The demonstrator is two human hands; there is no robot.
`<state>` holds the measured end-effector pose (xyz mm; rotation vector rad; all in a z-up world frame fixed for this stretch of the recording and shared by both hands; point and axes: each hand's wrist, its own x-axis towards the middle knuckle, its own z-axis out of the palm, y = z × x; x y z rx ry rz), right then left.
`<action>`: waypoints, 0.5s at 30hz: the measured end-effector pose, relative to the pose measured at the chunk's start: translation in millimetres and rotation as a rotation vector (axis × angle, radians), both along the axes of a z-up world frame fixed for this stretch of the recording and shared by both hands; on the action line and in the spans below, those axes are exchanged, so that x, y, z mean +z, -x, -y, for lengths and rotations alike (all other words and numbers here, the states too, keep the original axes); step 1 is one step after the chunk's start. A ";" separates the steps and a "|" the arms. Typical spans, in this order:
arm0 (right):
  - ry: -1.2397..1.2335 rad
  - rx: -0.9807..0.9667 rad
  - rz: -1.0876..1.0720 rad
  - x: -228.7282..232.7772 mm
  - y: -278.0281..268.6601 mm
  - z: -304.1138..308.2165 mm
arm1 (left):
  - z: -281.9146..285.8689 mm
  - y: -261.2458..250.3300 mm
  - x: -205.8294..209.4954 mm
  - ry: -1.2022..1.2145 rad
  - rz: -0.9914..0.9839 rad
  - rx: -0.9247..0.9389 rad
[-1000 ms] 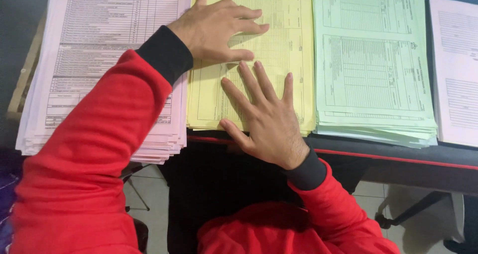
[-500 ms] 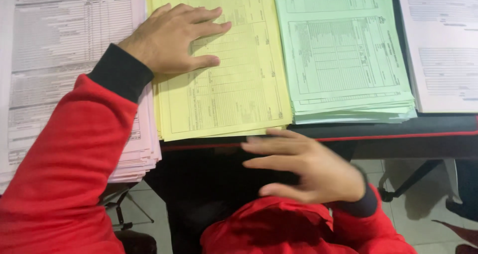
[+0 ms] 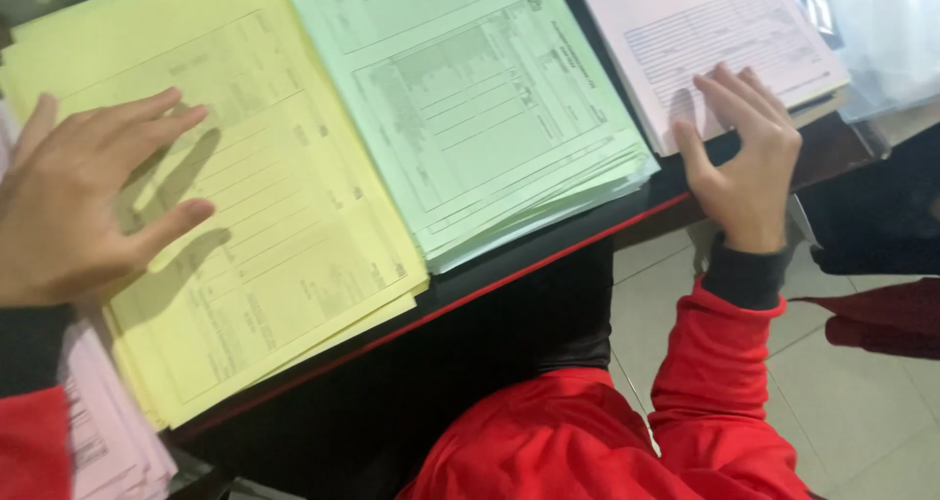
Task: Sort and organize different colored paper forms into separate stacks on a desk.
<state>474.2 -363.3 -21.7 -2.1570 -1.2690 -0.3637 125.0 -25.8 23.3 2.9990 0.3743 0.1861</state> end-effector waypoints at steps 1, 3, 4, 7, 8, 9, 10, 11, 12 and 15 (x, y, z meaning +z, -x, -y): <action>0.004 -0.021 0.001 -0.7 -2.7 0.4 | -0.4 0.5 -2.4 0.004 0.001 -0.021; -0.025 -0.011 0.003 -1.8 -8.5 0.6 | -2.4 1.4 -6.6 0.080 0.084 0.003; -0.023 -0.032 0.006 -1.3 -10.8 0.9 | 4.2 -2.7 -5.8 0.083 0.085 -0.018; -0.069 -0.056 0.027 0.7 -18.1 -0.4 | 15.3 -7.0 -5.4 0.338 0.159 0.079; -0.100 -0.046 0.030 2.3 -21.2 -0.2 | 13.0 -7.0 -7.3 0.333 0.183 0.057; -0.132 -0.032 0.031 3.3 -23.9 -1.5 | 11.1 -4.9 -8.7 0.327 0.206 0.040; -0.133 -0.038 0.030 2.1 -25.9 1.8 | 9.5 -5.4 -10.9 0.326 0.203 0.034; -0.125 -0.035 0.027 1.3 -28.1 4.3 | 8.4 -4.8 -13.2 0.379 0.199 0.071; -0.116 -0.032 0.025 0.4 -29.8 6.5 | 7.1 -3.6 -15.6 0.433 0.195 0.107; -0.100 0.008 0.173 -0.2 -35.9 3.8 | 9.5 -5.4 -12.4 0.397 0.176 0.151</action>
